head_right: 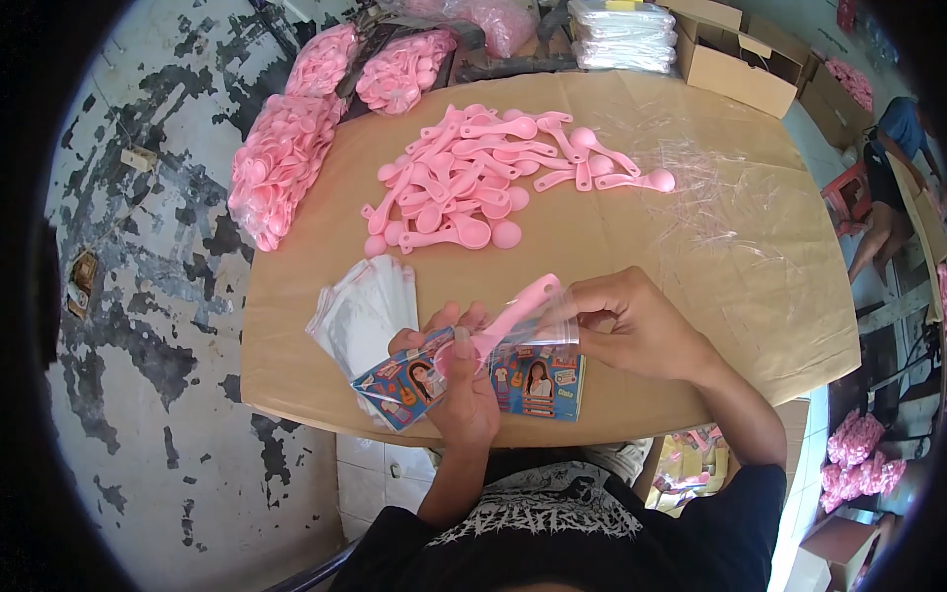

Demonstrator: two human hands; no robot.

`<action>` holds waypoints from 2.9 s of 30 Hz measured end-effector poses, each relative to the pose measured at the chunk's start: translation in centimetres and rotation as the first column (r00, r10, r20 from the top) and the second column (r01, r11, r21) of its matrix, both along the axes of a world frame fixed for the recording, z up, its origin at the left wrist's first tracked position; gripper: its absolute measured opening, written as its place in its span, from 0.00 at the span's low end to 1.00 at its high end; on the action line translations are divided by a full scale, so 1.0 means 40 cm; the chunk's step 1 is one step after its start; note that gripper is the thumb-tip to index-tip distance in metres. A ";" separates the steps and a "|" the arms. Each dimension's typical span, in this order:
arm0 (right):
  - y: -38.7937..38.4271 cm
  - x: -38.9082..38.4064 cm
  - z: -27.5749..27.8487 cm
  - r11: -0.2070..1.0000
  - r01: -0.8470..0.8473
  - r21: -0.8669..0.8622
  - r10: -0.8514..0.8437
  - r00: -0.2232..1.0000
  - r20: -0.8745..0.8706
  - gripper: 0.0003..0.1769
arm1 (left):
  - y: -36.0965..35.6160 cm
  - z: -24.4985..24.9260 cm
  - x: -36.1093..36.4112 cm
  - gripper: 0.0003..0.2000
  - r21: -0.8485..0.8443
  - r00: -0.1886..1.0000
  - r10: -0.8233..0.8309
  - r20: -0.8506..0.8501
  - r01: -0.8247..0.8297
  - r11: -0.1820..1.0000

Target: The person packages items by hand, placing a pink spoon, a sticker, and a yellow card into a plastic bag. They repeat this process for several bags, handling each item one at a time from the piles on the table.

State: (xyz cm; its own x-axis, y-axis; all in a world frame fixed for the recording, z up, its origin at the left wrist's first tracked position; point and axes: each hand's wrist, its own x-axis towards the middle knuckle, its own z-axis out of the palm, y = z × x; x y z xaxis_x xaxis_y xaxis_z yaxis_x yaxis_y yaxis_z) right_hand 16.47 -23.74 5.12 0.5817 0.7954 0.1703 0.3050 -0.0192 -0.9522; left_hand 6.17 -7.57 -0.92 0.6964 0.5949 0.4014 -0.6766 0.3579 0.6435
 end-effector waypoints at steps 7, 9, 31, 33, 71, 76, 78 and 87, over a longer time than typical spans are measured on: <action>-0.121 0.088 0.084 0.977 -0.144 -0.160 0.185 0.942 0.280 0.05 | 0.020 -0.004 -0.004 0.21 -0.235 0.993 -0.120 0.019 0.122 0.964; -0.259 0.177 0.078 0.906 -0.197 -0.375 0.219 0.976 0.015 0.08 | 0.023 -0.012 -0.007 0.22 -0.258 0.988 -0.152 0.021 0.152 0.954; 0.034 -0.018 0.031 0.891 0.432 0.139 -0.443 0.895 0.054 0.05 | 0.008 -0.001 0.000 0.23 -0.270 0.971 -0.226 0.079 0.239 0.933; 0.013 -0.007 0.011 0.940 0.321 0.114 -0.322 0.947 -0.014 0.06 | 0.008 0.001 0.000 0.23 -0.293 0.972 -0.223 0.073 0.234 0.927; 0.071 0.048 0.179 0.974 -0.074 -0.212 0.122 0.967 0.222 0.06 | 0.021 0.097 -0.042 0.16 0.198 0.777 -0.332 -0.535 0.498 0.844; 0.094 0.062 0.133 0.968 0.199 0.150 -0.242 0.609 0.755 0.08 | 0.014 0.127 -0.005 0.17 0.209 0.862 -0.215 -0.459 0.340 0.917; 0.088 0.061 0.149 0.981 0.131 0.145 -0.192 0.498 0.846 0.09 | 0.012 0.146 -0.008 0.17 0.192 0.852 -0.249 -0.461 0.370 0.909; 0.087 0.029 0.135 0.991 0.121 0.050 -0.090 0.353 0.931 0.08 | 0.036 0.165 -0.023 0.16 0.573 0.796 0.048 -0.604 0.392 0.720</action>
State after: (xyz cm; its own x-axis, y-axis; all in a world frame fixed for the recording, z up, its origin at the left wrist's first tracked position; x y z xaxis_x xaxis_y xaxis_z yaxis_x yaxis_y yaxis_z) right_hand 17.64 -20.25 10.52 0.1437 0.7525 0.6427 0.9887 -0.1368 -0.0609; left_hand 5.25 -6.11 5.67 0.9726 0.1831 0.1432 -0.1013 -0.2206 0.9701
